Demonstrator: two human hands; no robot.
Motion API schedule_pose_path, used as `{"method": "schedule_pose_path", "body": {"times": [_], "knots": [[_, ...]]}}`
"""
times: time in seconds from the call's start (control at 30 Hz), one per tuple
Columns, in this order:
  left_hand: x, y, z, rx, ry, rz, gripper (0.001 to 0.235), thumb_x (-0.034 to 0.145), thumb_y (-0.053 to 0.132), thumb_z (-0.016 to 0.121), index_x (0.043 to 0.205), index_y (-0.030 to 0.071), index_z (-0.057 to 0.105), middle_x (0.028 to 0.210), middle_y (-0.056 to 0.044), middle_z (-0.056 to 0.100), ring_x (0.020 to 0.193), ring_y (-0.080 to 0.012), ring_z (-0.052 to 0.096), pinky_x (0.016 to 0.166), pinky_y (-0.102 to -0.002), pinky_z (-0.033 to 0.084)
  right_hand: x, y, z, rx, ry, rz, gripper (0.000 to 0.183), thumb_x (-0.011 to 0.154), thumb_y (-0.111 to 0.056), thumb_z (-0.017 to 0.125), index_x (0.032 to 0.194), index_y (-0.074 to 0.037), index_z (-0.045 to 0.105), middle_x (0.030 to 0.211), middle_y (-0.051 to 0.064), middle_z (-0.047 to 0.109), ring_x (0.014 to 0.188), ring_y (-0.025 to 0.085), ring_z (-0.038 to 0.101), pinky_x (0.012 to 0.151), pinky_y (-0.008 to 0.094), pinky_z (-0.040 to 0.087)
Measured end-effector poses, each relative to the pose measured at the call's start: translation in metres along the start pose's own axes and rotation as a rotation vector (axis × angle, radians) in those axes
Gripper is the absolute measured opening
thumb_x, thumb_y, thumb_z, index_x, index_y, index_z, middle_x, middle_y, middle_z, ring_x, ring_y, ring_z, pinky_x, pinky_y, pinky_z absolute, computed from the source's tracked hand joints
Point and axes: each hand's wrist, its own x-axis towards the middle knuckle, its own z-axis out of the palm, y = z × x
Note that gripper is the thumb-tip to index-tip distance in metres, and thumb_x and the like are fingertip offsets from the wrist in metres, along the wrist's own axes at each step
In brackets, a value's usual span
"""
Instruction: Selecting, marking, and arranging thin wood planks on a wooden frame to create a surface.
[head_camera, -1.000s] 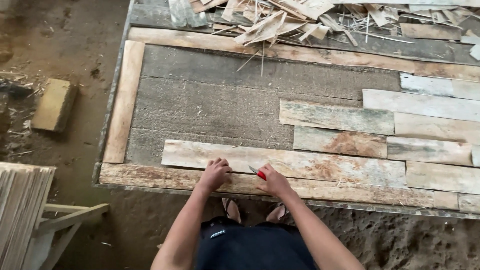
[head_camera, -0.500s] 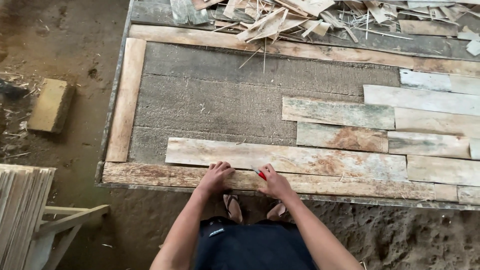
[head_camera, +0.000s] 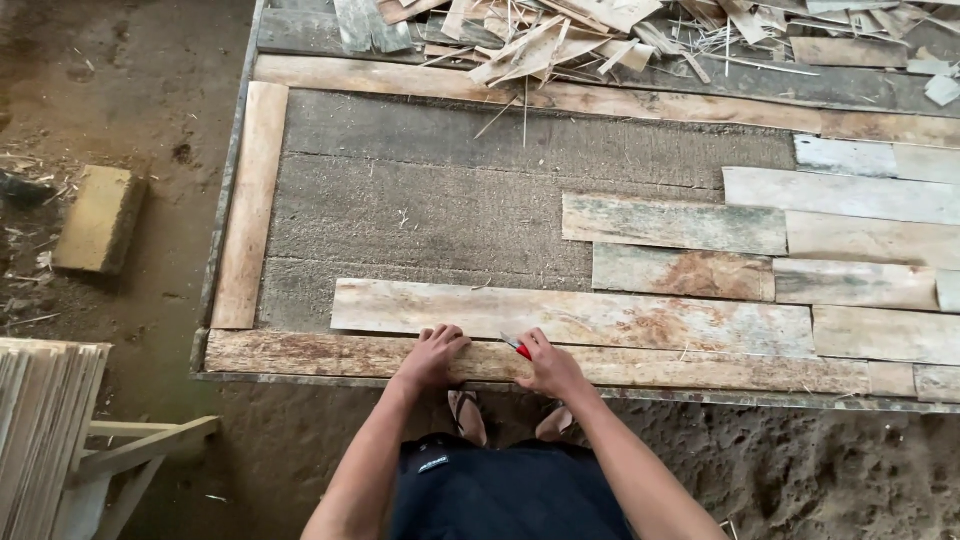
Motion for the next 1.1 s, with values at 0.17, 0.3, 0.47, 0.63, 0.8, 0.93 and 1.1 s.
{"method": "schedule_pose_path", "body": {"times": [0.17,0.3,0.47,0.63,0.8,0.93,1.1], "knots": [[0.0,0.0,0.003,0.012,0.006,0.002,0.071,0.061,0.047,0.078,0.124,0.019,0.061,0.123,0.001,0.049,0.121,-0.0196,0.047,0.101,-0.04,0.042,-0.004,-0.002,-0.001,-0.007,0.027,-0.005,0.072,0.072,-0.032,0.084,0.132,-0.018,0.048,0.133,0.004,0.046,0.098,0.053,0.069,0.091,0.063,0.06],[-0.001,0.0,0.002,0.027,0.034,0.019,0.073,0.059,0.045,0.075,0.125,0.018,0.06,0.123,0.001,0.049,0.12,-0.0197,0.047,0.1,-0.04,0.043,0.0,0.003,0.007,-0.021,0.05,0.005,0.072,0.072,-0.036,0.081,0.133,-0.021,0.047,0.134,0.001,0.045,0.097,0.051,0.07,0.09,0.062,0.061],[-0.002,-0.001,0.006,0.023,0.043,0.028,0.075,0.057,0.045,0.073,0.126,0.017,0.061,0.122,0.001,0.049,0.12,-0.0201,0.047,0.099,-0.04,0.043,0.003,0.006,0.012,-0.02,0.049,0.005,0.074,0.07,-0.035,0.081,0.134,-0.021,0.046,0.134,0.001,0.044,0.097,0.052,0.07,0.09,0.062,0.061],[-0.003,-0.001,-0.005,-0.016,0.065,0.018,0.075,0.056,0.046,0.076,0.126,0.02,0.062,0.122,0.002,0.05,0.121,-0.0199,0.049,0.099,-0.041,0.043,0.0,0.002,0.006,-0.018,0.056,0.002,0.075,0.069,-0.034,0.083,0.134,-0.02,0.048,0.133,0.001,0.045,0.097,0.052,0.07,0.09,0.062,0.061],[-0.002,-0.012,-0.028,0.023,0.089,-0.158,0.079,0.078,0.046,0.078,0.147,0.023,0.046,0.147,-0.005,0.044,0.139,-0.0244,0.043,0.112,-0.051,0.039,-0.002,-0.002,-0.009,0.078,0.113,0.04,0.069,0.073,-0.037,0.082,0.132,-0.019,0.052,0.131,0.002,0.047,0.097,0.051,0.07,0.088,0.062,0.062],[0.004,-0.012,-0.069,0.063,0.051,-0.273,0.078,0.087,0.046,0.073,0.153,0.019,0.042,0.163,-0.006,0.029,0.152,-0.0238,0.027,0.118,-0.054,0.034,0.012,0.011,-0.024,0.08,0.194,0.103,0.067,0.077,-0.032,0.08,0.136,-0.02,0.05,0.135,0.001,0.044,0.098,0.05,0.07,0.088,0.061,0.062],[0.016,-0.031,-0.064,0.037,-0.032,-0.323,0.106,0.071,0.056,0.085,0.158,0.023,0.034,0.17,-0.004,0.018,0.159,-0.0242,0.016,0.118,-0.071,0.029,0.015,0.009,-0.053,0.111,0.12,0.18,0.095,0.072,-0.023,0.09,0.153,-0.017,0.04,0.161,0.003,0.029,0.132,0.041,0.057,0.105,0.058,0.055]]}}
